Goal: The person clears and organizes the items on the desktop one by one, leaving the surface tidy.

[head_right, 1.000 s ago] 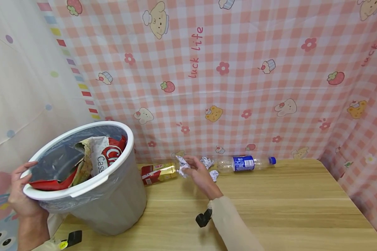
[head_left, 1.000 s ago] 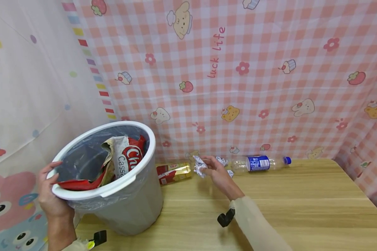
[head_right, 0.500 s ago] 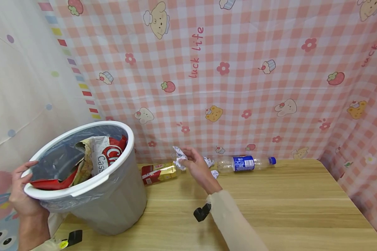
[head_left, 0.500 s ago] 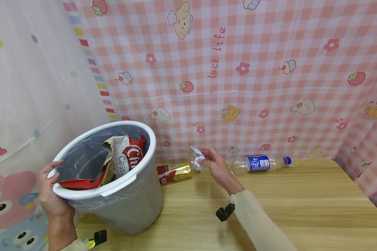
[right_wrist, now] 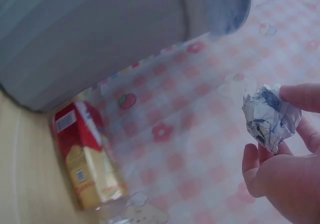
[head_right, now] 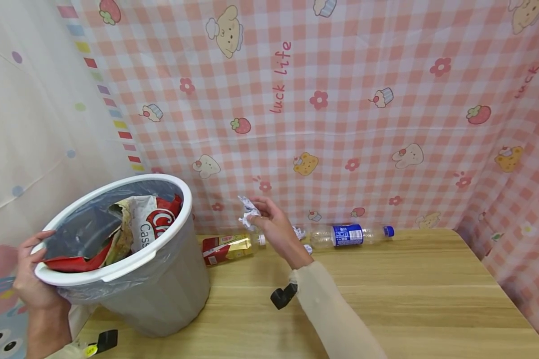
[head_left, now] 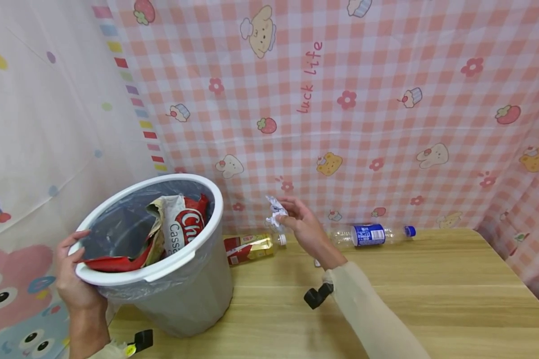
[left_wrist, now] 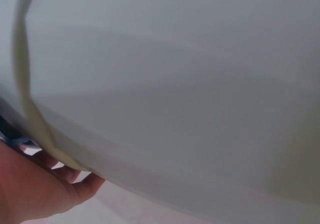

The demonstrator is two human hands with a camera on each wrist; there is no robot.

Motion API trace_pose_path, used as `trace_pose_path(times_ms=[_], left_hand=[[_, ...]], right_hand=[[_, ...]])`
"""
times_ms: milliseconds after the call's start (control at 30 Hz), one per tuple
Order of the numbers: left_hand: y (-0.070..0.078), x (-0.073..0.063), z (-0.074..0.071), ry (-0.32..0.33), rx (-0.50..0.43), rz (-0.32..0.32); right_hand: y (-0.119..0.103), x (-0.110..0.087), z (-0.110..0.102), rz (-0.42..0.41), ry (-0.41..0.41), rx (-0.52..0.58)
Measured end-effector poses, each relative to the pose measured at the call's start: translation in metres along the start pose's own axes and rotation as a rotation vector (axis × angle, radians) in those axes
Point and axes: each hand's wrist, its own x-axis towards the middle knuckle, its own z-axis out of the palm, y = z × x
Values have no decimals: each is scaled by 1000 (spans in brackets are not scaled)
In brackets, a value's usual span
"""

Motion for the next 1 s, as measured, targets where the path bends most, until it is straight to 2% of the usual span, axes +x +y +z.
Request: trace_pose_path(times_ms=[167, 333, 533, 833, 1000], left_hand=[[1, 0, 0, -1, -16, -12], [1, 0, 0, -3, 22, -23], [3, 2, -1, 2, 17, -37], [7, 5, -2, 10, 34, -88], [9, 7, -5, 31, 49, -143]], right_hand=[[-17, 2, 6, -35, -22, -6], [-33, 3, 13, -54, -46, -15], [-52, 7, 24, -92, -80, 19], [-77, 11, 47, -159, -135, 72], [-89, 10, 57, -195, -166, 62]])
